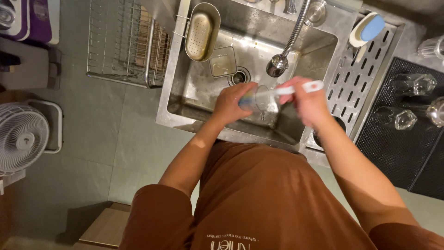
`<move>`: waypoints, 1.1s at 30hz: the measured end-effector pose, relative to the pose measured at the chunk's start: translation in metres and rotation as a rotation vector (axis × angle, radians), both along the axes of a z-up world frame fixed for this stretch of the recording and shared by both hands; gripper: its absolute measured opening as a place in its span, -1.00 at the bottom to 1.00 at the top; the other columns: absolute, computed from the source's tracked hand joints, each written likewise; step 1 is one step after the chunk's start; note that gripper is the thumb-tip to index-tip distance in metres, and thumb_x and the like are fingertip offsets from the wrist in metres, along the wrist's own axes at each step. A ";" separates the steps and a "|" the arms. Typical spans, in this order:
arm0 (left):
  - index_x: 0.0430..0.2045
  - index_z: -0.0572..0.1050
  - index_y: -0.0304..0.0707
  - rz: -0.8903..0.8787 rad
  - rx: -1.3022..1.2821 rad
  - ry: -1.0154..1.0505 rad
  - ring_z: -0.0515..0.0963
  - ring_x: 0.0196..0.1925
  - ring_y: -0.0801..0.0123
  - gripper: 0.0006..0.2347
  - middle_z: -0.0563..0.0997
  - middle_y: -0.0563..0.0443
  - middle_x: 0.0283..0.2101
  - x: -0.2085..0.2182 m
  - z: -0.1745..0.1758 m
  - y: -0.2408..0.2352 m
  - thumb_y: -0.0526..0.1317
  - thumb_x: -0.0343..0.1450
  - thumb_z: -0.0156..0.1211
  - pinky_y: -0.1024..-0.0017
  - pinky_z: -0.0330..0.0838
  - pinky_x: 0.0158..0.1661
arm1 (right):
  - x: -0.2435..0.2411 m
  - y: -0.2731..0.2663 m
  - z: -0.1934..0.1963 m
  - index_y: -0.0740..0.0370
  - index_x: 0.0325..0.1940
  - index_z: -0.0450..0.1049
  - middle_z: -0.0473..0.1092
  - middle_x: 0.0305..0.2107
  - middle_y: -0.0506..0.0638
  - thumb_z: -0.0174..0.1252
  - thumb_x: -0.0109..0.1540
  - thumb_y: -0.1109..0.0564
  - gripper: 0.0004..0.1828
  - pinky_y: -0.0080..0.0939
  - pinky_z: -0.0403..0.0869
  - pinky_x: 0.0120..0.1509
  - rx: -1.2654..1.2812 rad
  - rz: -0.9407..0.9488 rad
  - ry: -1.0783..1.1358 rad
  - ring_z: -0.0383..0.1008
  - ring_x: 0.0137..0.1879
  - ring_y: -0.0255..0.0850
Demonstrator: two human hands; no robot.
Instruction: The person washes various items in a stainless steel sink using a colorful brush and running water. They scrub and rinse several clear glasses, a metal shaker, a spoon, and a rectangular plastic container, placing the cleaned items on a drying rack to the right.
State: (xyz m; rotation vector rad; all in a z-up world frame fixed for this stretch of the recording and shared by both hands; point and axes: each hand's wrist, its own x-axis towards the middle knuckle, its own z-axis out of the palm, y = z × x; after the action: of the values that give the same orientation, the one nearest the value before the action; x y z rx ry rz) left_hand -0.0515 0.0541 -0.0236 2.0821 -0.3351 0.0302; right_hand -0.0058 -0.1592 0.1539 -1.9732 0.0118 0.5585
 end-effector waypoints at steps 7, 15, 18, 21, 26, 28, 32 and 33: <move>0.28 0.34 0.22 0.089 0.202 -0.008 0.62 0.08 -0.01 -0.08 0.57 0.03 0.07 -0.013 0.009 0.022 -0.14 -0.07 0.67 -0.02 0.43 0.12 | -0.033 -0.011 -0.001 0.14 -0.25 0.64 0.48 -0.59 0.16 0.03 0.40 0.16 -0.73 -0.28 0.43 -0.13 -0.069 -0.165 -0.064 0.46 -0.34 -0.19; 0.21 0.36 -0.01 0.305 -0.107 0.422 0.59 0.12 -0.20 -0.31 0.60 -0.18 0.02 -0.004 0.049 0.012 -0.13 0.14 0.52 -0.04 0.46 0.12 | 0.044 0.019 0.055 0.42 -0.05 0.55 0.50 -0.45 0.27 -0.17 0.55 0.15 -0.62 -0.22 0.49 -0.05 0.234 -0.206 -0.641 0.49 -0.31 -0.14; 0.28 0.26 0.17 0.268 -0.015 0.778 0.47 0.21 -0.06 -0.28 0.44 -0.10 0.28 0.017 0.063 -0.014 -0.18 0.20 0.49 0.09 0.60 0.05 | 0.081 0.042 0.052 0.30 0.21 0.41 0.45 -0.05 0.20 -0.02 0.52 0.33 -0.80 -0.16 0.59 0.12 0.277 -0.122 -0.822 0.59 0.02 -0.03; 0.39 0.10 0.02 0.199 -0.092 0.765 0.46 0.29 -0.08 -0.10 0.41 -0.06 0.37 0.036 0.027 -0.035 -0.09 0.13 0.53 0.10 0.42 0.15 | 0.103 0.041 0.043 0.01 0.50 0.05 0.17 0.31 0.20 0.11 0.56 0.18 -0.50 -0.11 0.45 0.40 0.369 0.034 -0.632 0.35 -0.10 -0.24; 0.32 0.19 0.03 0.226 -0.158 0.541 0.36 0.27 -0.06 -0.13 0.40 -0.16 0.29 0.056 -0.038 -0.053 -0.06 0.08 0.58 0.13 0.37 0.05 | 0.067 -0.015 0.040 0.34 0.47 0.15 0.19 0.29 0.25 -0.07 0.58 0.25 -0.64 -0.11 0.53 0.20 0.181 -0.026 -0.731 0.34 0.30 -0.04; 0.33 0.20 -0.03 0.150 -0.180 0.527 0.37 0.29 -0.02 -0.13 0.34 -0.14 0.31 0.054 -0.039 -0.057 -0.08 0.09 0.57 0.14 0.36 0.12 | 0.041 -0.047 0.019 0.28 0.35 0.25 0.29 0.13 0.17 -0.09 0.55 0.07 -0.67 -0.10 0.56 0.17 0.197 -0.138 -0.464 0.43 0.14 -0.05; 0.23 0.37 -0.18 0.138 -0.355 0.357 0.48 0.22 -0.26 -0.11 0.48 -0.33 0.09 0.044 -0.059 -0.058 -0.13 -0.06 0.73 0.01 0.33 0.26 | -0.024 -0.104 -0.058 0.48 0.17 0.39 0.41 -0.13 0.30 -0.15 0.57 -0.03 -0.54 -0.06 0.60 -0.10 0.217 -0.598 0.053 0.52 -0.26 -0.04; 0.23 0.37 -0.18 0.137 -0.353 0.363 0.48 0.22 -0.26 -0.11 0.48 -0.33 0.09 0.048 -0.057 -0.056 -0.13 -0.06 0.73 0.01 0.33 0.26 | -0.035 -0.111 -0.064 0.48 0.17 0.39 0.41 -0.13 0.30 -0.15 0.57 -0.03 -0.54 -0.06 0.60 -0.10 0.216 -0.601 0.058 0.52 -0.26 -0.04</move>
State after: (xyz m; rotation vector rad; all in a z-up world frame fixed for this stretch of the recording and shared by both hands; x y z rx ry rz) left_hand -0.0037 -0.0022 -0.0810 1.7135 0.0348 -0.1924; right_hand -0.0406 -0.2702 0.0900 -1.6313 0.5408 0.2089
